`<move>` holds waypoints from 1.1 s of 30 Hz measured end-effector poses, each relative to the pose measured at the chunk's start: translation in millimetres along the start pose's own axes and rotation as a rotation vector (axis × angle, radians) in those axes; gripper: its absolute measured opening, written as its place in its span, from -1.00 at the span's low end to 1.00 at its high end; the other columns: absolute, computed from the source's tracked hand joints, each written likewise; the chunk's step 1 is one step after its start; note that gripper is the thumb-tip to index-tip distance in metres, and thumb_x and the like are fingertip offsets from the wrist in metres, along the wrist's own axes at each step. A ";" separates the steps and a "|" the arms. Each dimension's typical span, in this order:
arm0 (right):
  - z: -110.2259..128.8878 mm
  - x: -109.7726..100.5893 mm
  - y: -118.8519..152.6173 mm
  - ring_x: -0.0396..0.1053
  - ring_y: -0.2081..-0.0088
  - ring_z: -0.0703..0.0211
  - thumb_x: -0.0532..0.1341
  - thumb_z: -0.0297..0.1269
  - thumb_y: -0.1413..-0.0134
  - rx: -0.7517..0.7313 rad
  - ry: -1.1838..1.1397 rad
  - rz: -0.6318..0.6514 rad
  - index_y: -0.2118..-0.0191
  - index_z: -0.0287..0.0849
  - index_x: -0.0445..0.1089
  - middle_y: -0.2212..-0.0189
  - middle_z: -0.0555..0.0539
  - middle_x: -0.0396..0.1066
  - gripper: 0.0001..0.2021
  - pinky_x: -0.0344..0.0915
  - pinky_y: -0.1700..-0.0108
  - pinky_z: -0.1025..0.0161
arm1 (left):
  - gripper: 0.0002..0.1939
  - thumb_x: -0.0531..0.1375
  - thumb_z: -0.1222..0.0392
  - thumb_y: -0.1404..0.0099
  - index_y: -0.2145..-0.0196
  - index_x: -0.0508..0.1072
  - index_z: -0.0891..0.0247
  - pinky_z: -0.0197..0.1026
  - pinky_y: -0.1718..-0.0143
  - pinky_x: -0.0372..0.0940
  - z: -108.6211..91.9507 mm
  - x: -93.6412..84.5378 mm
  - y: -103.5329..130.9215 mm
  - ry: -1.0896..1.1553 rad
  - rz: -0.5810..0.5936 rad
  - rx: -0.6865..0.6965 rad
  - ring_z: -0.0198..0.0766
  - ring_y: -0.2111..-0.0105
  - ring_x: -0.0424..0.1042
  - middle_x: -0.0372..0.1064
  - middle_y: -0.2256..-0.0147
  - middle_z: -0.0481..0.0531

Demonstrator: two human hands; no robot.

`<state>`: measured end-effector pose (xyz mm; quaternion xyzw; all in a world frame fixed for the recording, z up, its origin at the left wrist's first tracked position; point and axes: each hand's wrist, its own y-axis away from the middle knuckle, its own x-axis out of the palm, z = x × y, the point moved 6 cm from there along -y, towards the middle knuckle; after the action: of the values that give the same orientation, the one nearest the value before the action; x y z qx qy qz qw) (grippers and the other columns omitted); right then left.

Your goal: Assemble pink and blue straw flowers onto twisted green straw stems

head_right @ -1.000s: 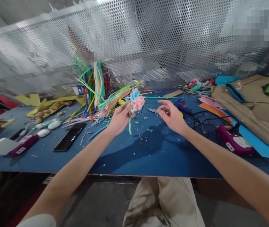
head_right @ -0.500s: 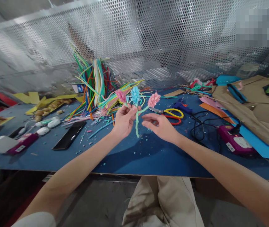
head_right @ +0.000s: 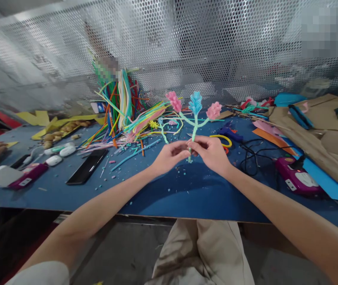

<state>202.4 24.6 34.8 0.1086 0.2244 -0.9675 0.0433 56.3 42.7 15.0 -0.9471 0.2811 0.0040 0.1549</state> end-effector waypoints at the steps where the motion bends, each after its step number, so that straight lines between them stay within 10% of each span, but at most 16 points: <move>1: -1.8 -4.9 -2.0 0.44 0.43 0.16 0.29 -0.12 -0.17 -0.005 0.035 -0.032 0.32 -0.14 0.58 0.46 -0.02 0.53 -0.79 0.36 0.34 0.23 | -0.55 0.37 -0.02 -0.22 0.01 0.53 0.27 -0.15 0.05 0.41 5.5 4.2 1.2 -0.095 0.059 -0.039 -0.14 0.14 0.56 0.56 0.11 0.14; 8: -1.2 -7.6 -3.7 0.50 0.23 0.01 0.20 -0.07 -0.25 -0.059 0.273 0.027 0.01 -0.08 0.56 0.18 -0.10 0.60 -0.67 0.41 0.17 0.09 | -0.64 0.27 -0.08 -0.30 0.16 0.61 0.26 -0.15 0.16 0.49 16.6 7.6 1.4 -0.121 0.057 -0.092 -0.18 0.28 0.59 0.60 0.29 0.08; 14: 2.1 -15.2 -4.6 0.47 0.24 0.03 0.21 -0.12 -0.24 -0.164 0.393 0.014 -0.02 -0.05 0.49 0.17 -0.11 0.55 -0.70 0.42 0.14 0.04 | -0.58 0.38 -0.09 -0.17 0.20 0.61 0.34 -0.18 0.24 0.49 12.5 -54.0 -13.8 -0.044 -0.288 -0.110 -0.19 0.32 0.60 0.60 0.27 0.18; 18: -1.3 -25.4 -6.3 0.49 0.24 0.01 0.20 -0.09 -0.25 -0.124 0.403 -0.045 0.04 -0.05 0.50 0.20 -0.12 0.56 -0.73 0.44 0.16 0.04 | -0.55 0.37 -0.16 -0.16 0.31 0.59 0.35 -0.22 0.28 0.48 28.4 -98.5 -21.4 -0.108 -0.317 -0.213 -0.22 0.36 0.58 0.59 0.27 0.24; 24: 0.8 -25.5 -6.4 0.49 0.27 0.00 0.17 -0.11 -0.27 -0.154 0.522 -0.011 0.20 -0.05 0.55 0.26 -0.10 0.59 -0.77 0.40 0.19 0.04 | -0.51 0.25 -0.22 -0.25 0.48 0.53 0.32 -0.25 0.50 0.33 39.6 -133.0 -21.6 -0.605 -0.248 -0.342 -0.33 0.61 0.37 0.50 0.51 0.13; 33: -17.0 -34.5 -14.6 0.45 0.41 0.07 0.16 -0.06 -0.26 -0.096 0.586 0.025 0.26 -0.07 0.56 0.38 -0.06 0.58 -0.73 0.32 0.32 0.11 | -0.66 0.20 -0.09 -0.27 0.45 0.59 0.19 -0.08 0.22 0.30 8.5 -155.6 -16.2 -1.246 -0.314 -0.386 -0.01 0.26 0.50 0.55 0.34 0.12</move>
<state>237.3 46.5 34.0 0.3841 0.2716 -0.8824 -0.0062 -65.4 140.7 26.4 -0.8081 -0.0077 0.5776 0.1149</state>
